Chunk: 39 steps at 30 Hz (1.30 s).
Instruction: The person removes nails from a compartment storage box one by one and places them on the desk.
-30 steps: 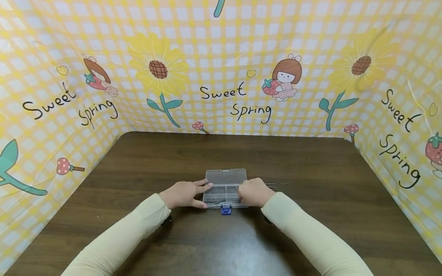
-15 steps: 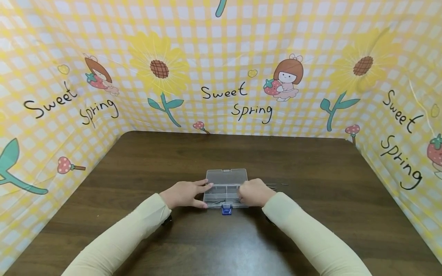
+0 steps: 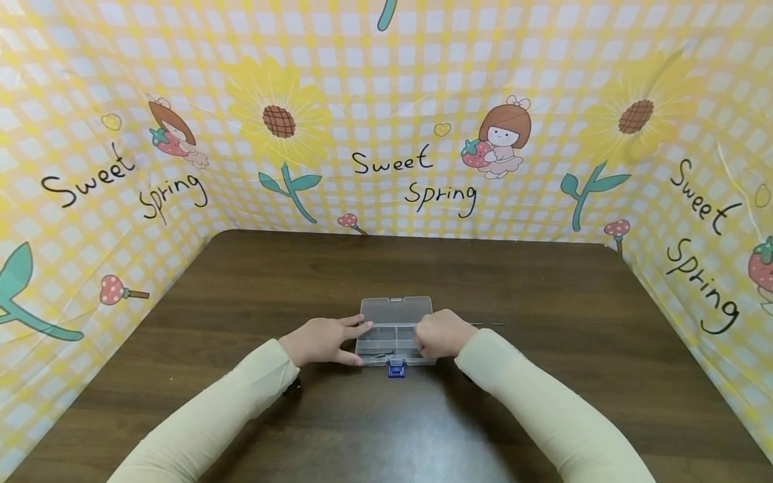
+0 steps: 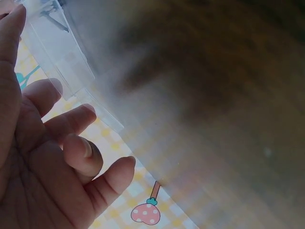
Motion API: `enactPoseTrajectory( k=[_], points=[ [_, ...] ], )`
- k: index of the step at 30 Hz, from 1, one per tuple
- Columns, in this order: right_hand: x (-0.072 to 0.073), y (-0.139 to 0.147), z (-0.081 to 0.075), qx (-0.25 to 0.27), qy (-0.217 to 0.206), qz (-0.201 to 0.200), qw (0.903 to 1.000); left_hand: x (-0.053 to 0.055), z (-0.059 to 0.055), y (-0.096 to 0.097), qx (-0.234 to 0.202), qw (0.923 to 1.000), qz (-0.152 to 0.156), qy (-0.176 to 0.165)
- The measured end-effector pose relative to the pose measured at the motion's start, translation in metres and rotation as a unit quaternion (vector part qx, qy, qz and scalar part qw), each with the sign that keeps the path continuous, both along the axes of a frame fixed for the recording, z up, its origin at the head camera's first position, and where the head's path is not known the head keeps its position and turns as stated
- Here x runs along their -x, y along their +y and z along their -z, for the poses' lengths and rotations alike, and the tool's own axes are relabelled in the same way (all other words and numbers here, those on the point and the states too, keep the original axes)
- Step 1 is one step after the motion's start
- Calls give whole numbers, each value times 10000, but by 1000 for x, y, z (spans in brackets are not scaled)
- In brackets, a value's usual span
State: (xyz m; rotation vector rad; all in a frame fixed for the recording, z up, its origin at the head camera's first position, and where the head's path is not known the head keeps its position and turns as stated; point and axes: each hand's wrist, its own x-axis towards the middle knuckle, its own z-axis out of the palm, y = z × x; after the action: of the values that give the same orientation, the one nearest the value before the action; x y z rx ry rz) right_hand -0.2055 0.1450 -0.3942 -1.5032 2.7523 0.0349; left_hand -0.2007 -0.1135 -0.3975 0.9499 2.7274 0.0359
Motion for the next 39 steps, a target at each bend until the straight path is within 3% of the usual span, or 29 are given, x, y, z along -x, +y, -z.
enactPoseTrajectory(
  k=[9,13,20,27,34,39],
  points=[
    [2,-1,-1,-131,-292,144,9994,-1,-2,1,46,10000,-23,-26],
    [5,-1,-3,-152,-647,248,9975,-1,-2,1,59,10000,-12,18],
    [11,2,-4,242,-1468,284,9885,-2,-4,4,239,9996,8,149],
    [12,6,-2,438,-1780,349,9824,-3,-4,6,377,9992,-1,125],
    [14,8,-2,736,-1935,223,9781,1,-4,3,245,9997,29,90],
    [15,11,0,955,-2277,308,9685,1,-6,3,217,9997,51,59]
  ],
)
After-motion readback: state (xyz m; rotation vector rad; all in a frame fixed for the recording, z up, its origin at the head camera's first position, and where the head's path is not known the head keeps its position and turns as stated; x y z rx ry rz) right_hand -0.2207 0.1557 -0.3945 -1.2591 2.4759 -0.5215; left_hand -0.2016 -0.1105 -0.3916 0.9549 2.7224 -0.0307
